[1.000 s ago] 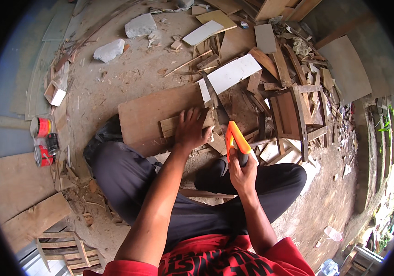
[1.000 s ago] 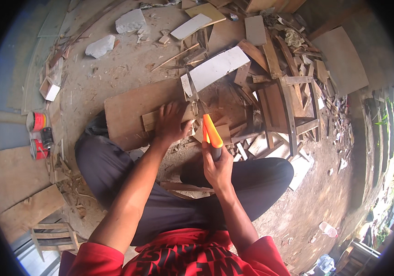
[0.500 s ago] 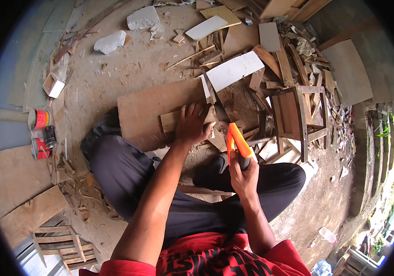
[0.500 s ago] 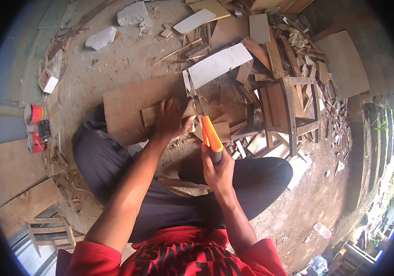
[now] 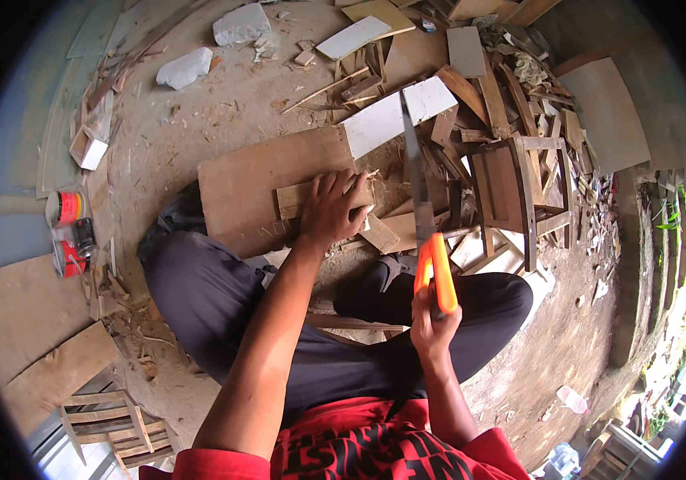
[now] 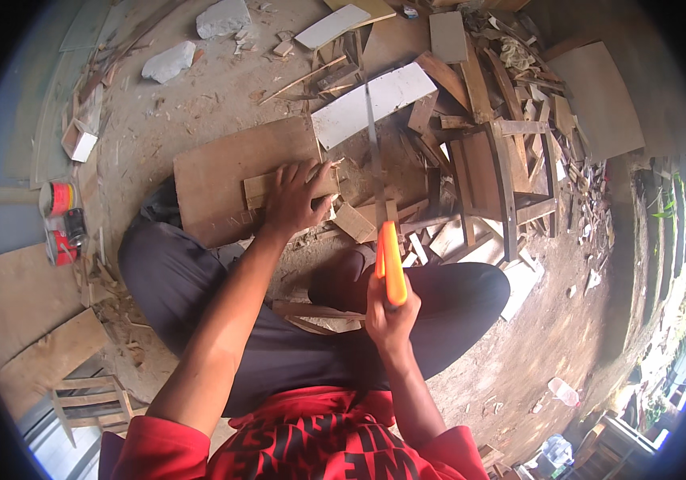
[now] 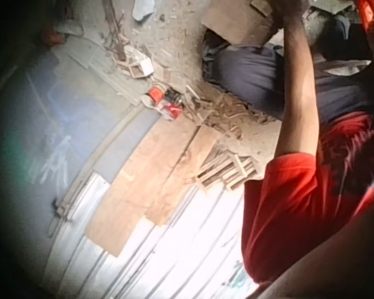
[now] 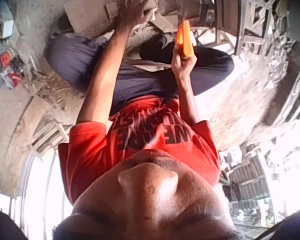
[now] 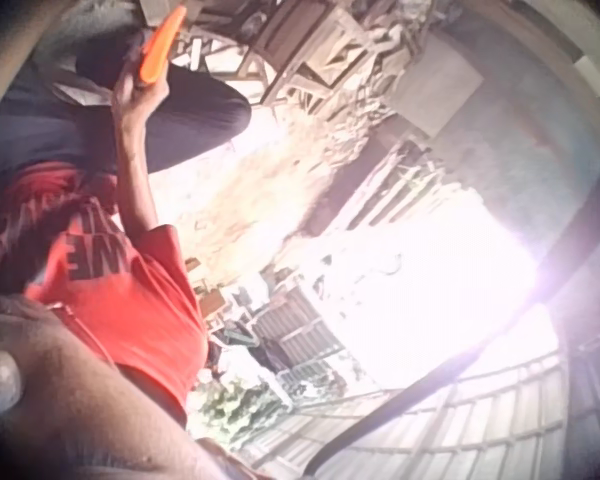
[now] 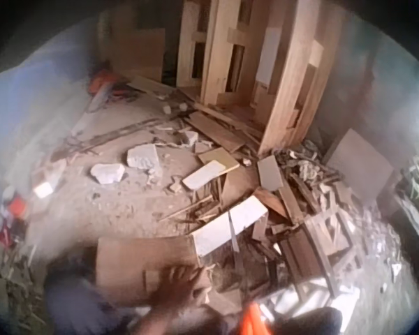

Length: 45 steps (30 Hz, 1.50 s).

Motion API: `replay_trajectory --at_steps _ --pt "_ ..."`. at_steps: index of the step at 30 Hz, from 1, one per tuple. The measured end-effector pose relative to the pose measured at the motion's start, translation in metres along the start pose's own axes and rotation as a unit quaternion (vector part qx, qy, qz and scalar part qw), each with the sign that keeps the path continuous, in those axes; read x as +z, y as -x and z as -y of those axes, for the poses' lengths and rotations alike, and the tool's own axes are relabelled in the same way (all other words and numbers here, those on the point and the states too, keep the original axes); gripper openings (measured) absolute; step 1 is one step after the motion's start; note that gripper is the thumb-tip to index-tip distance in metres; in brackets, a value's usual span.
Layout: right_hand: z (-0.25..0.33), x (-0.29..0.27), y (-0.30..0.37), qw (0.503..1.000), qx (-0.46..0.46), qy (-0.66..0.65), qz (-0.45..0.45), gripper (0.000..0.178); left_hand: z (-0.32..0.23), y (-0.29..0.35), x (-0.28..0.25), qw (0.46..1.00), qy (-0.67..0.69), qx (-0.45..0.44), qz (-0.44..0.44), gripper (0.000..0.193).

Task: The person sits on the floor and assembles a small wooden frame using scrap wood pieces. They use a hand saw to cut a small block of wood to size and then fit it into the frame structure.

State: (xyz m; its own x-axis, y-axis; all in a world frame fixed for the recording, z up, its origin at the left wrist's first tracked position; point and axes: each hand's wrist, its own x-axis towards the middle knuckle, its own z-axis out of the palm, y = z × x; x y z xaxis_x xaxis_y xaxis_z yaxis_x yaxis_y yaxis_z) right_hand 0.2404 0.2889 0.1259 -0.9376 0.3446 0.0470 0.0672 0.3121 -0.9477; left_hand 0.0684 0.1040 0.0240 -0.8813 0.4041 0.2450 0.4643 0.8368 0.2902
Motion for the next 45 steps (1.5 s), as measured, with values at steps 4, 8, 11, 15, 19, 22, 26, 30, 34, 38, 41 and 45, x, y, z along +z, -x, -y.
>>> replay_trajectory --at_steps 4,8,11,15,19,22,26,30,34,38,41,45 --pt "-0.006 0.021 -0.067 0.988 -0.054 0.141 0.019 0.02 0.002 -0.005 -0.001 0.996 0.058 -0.028 -0.066 0.046" --pt "-0.073 0.033 -0.108 0.941 -0.149 0.299 0.061 0.031 0.0 -0.027 0.008 0.973 0.15 -0.089 -0.154 0.028" --pt "-0.112 0.035 -0.109 0.92 -0.201 0.329 0.072 0.033 0.006 -0.034 0.016 0.971 0.161 -0.115 -0.131 0.019" --pt "-0.141 0.033 -0.094 0.861 -0.171 0.459 0.137 0.044 0.0 -0.042 0.017 0.967 0.176 -0.096 -0.158 0.012" --pt "-0.127 0.033 -0.085 0.926 -0.13 0.346 0.077 0.057 0.013 -0.045 0.028 0.948 0.253 -0.076 -0.175 0.014" --pt "-0.115 0.039 -0.104 0.977 -0.133 0.166 0.017 0.05 0.01 -0.044 0.029 0.962 0.225 -0.051 -0.144 0.013" --pt "-0.083 0.073 -0.137 0.998 -0.029 0.032 0.049 0.038 -0.003 -0.033 0.022 0.973 0.175 -0.046 -0.141 0.015" --pt "-0.104 0.12 -0.163 0.995 0.06 -0.057 0.059 0.037 -0.006 -0.03 0.025 0.965 0.221 -0.033 -0.135 0.017" --pt "-0.101 0.114 -0.144 0.986 0.02 -0.163 0.04 0.024 -0.006 -0.019 0.005 0.953 0.287 -0.06 -0.079 0.025" --pt "-0.051 0.07 -0.133 0.944 0.072 -0.302 0.115 0.017 -0.017 -0.027 -0.036 0.952 0.306 -0.001 -0.005 0.037" --pt "-0.025 0.051 -0.137 0.951 0.021 -0.3 0.074 0.017 -0.05 -0.044 -0.086 0.964 0.266 -0.027 0.015 0.032" --pt "0.004 0.041 -0.134 0.964 -0.237 -0.112 -0.036 0.014 -0.063 -0.037 -0.105 0.969 0.236 0.019 -0.062 0.031"
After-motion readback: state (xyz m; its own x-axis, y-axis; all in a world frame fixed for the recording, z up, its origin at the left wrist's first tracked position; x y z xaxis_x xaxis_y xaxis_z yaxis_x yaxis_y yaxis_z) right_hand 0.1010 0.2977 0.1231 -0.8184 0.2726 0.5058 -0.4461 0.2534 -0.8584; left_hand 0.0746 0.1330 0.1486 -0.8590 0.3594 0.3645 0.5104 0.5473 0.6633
